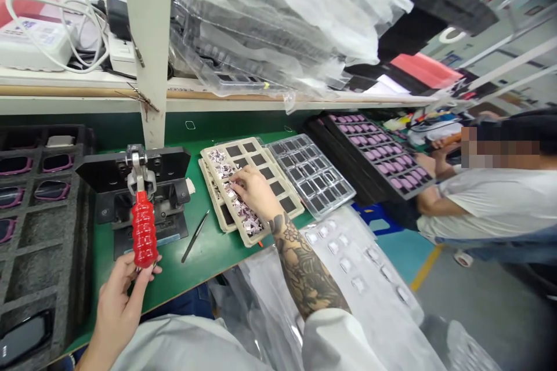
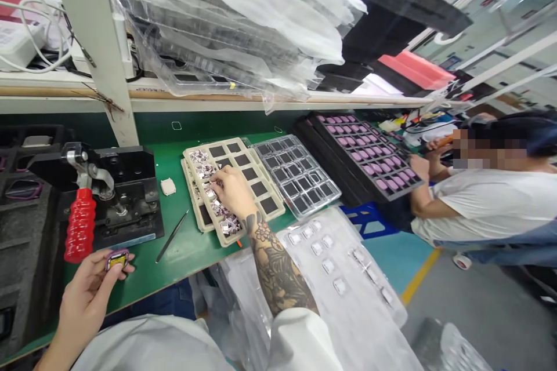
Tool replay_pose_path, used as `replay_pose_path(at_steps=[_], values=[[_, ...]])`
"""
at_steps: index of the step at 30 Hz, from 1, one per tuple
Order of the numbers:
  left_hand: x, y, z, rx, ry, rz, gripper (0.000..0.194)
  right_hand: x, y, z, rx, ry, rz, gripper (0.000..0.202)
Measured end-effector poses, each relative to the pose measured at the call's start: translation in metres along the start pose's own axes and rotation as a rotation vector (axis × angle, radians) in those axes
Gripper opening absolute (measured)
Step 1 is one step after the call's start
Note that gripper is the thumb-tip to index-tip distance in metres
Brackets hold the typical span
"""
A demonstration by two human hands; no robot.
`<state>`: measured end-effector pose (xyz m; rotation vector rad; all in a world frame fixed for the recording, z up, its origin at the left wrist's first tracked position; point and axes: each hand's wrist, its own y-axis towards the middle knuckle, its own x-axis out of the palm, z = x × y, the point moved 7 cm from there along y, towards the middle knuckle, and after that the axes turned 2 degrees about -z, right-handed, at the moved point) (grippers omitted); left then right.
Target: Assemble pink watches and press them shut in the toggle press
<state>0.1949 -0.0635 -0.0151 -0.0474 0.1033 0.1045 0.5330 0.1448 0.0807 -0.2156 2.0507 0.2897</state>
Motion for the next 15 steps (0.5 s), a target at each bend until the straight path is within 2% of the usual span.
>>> replay_pose_path(at_steps=[4,10,15], values=[[-0.0029,-0.0001,-0.0023,-0.013,0.009,0.043,0.035,0.0065,-0.0017,0.0035,0.011,0.062,-0.022,0.008],[-0.0029,0.0017,-0.0003,-0.018,0.068,-0.002,0.037,0.0061,-0.0039,0.0024,0.037,0.104,-0.006,0.012],[-0.0038,0.0007,0.0009,0.01,0.08,0.005,0.036,0.0073,-0.0034,-0.0023,0.005,0.148,0.052,0.005]])
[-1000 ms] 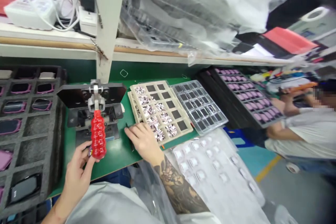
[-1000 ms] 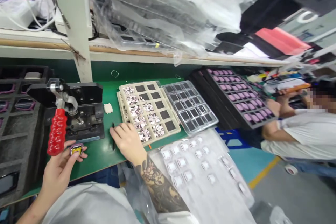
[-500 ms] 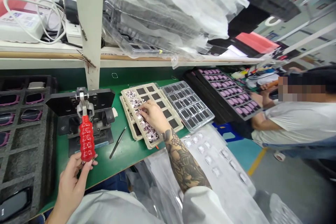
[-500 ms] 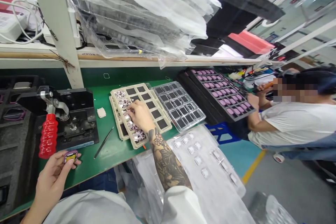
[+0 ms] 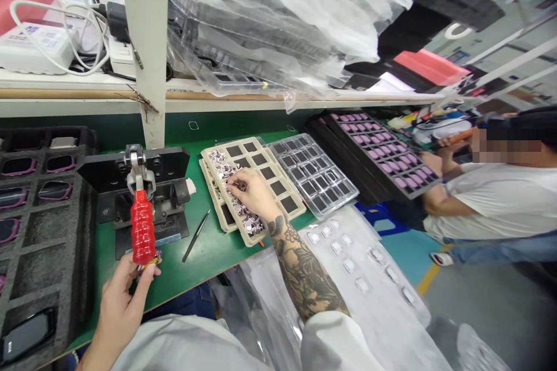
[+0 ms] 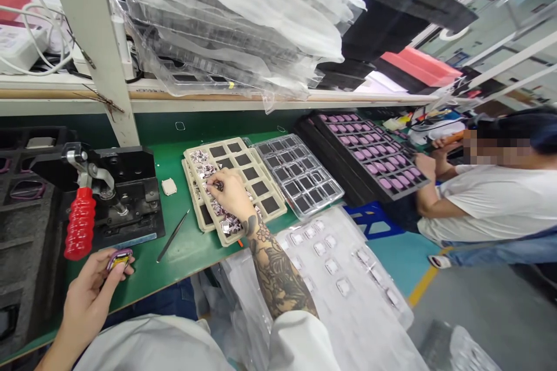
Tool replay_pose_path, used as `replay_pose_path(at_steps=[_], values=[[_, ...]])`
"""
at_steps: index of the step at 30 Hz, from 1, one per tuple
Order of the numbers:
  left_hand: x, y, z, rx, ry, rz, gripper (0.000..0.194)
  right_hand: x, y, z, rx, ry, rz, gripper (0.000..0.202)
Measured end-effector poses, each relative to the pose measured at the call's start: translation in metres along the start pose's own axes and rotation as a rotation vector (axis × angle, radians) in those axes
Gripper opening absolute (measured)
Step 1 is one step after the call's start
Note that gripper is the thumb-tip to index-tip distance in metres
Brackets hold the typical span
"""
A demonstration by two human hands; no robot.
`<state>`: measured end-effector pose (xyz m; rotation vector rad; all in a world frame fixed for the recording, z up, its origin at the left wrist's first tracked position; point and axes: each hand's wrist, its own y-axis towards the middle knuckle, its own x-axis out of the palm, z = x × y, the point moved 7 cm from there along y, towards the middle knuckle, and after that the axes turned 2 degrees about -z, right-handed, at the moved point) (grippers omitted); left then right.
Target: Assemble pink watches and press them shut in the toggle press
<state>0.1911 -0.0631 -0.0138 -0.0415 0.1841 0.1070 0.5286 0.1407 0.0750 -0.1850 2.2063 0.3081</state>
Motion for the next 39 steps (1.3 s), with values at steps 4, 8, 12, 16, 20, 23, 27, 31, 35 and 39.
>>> replay_pose_path(at_steps=[4,8,12,16,20,23,27,31,35,39], values=[[-0.002,0.001,0.004,0.057,0.084,0.018,0.032,-0.02,-0.011,-0.005,-0.011,0.04,0.143,0.011],[0.005,0.005,0.025,0.122,0.188,0.002,0.025,-0.032,-0.047,-0.042,-0.065,0.198,0.306,0.013],[0.025,0.01,0.057,0.165,0.18,-0.1,0.022,0.009,-0.085,-0.101,-0.153,0.503,0.166,0.006],[0.035,0.011,0.076,0.204,0.183,-0.161,0.018,0.05,-0.105,-0.133,-0.169,0.648,0.029,0.009],[0.034,0.004,0.077,0.23,0.197,-0.171,0.015,0.063,-0.107,-0.136,-0.202,0.614,-0.032,0.009],[0.032,0.0,0.073,0.221,0.199,-0.16,0.015,0.061,-0.11,-0.141,-0.26,0.515,-0.035,0.011],[0.032,-0.004,0.063,0.118,0.085,-0.163,0.023,0.059,-0.12,-0.152,-0.319,0.464,-0.031,0.019],[0.032,-0.009,0.062,0.128,0.045,-0.168,0.023,0.062,-0.125,-0.155,-0.281,0.507,-0.055,0.018],[0.03,-0.013,0.069,0.235,0.076,-0.166,0.017,0.062,-0.122,-0.151,-0.237,0.634,-0.12,0.009],[0.035,-0.012,0.064,0.181,0.02,-0.222,0.02,0.059,-0.122,-0.149,-0.248,0.614,-0.127,0.009]])
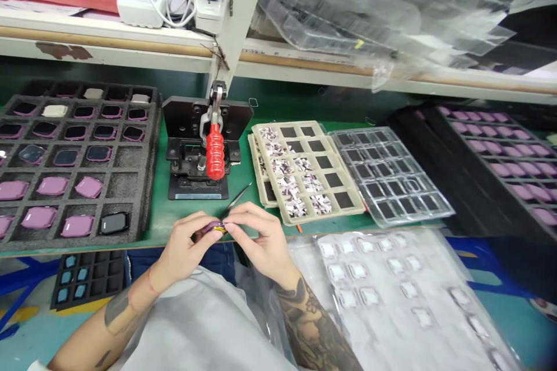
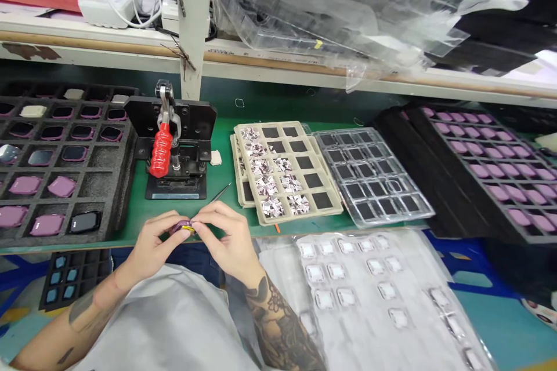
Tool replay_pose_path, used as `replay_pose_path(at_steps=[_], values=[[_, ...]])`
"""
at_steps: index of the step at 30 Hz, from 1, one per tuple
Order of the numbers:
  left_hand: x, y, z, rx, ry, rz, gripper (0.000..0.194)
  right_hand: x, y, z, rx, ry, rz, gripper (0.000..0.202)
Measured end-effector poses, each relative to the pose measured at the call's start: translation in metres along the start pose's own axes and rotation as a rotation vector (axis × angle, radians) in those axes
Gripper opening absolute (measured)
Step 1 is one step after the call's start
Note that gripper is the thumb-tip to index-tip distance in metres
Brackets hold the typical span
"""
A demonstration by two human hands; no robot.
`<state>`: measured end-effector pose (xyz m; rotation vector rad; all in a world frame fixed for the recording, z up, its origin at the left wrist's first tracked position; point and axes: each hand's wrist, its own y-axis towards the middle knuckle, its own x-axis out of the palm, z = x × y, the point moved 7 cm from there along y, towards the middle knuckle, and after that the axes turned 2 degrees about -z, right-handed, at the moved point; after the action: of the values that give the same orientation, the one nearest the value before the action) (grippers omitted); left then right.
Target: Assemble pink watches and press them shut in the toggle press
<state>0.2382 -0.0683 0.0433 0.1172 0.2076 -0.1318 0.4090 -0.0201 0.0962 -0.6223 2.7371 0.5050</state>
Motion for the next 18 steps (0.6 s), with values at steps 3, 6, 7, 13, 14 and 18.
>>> replay_pose_path(at_steps=[3,6,7,13,14,18], values=[[0.002,0.001,-0.001,-0.012,-0.011,0.02,0.021,0.0,-0.002,0.001,-0.011,-0.04,0.009,0.011],[0.002,0.001,-0.005,-0.058,-0.076,0.046,0.024,0.006,-0.006,-0.006,-0.138,-0.176,-0.013,0.017],[0.002,0.001,-0.008,-0.091,-0.123,0.046,0.026,0.01,-0.008,-0.01,-0.204,-0.268,-0.025,0.026],[0.002,0.003,-0.006,-0.043,-0.115,-0.003,0.03,0.025,-0.025,-0.019,-0.461,-0.635,-0.023,0.056],[0.002,0.003,-0.003,-0.017,-0.092,-0.006,0.028,0.026,-0.027,-0.02,-0.493,-0.654,-0.02,0.058],[0.004,0.006,0.01,0.087,0.002,0.013,0.015,0.013,-0.034,-0.015,-0.483,-0.642,0.026,0.065]])
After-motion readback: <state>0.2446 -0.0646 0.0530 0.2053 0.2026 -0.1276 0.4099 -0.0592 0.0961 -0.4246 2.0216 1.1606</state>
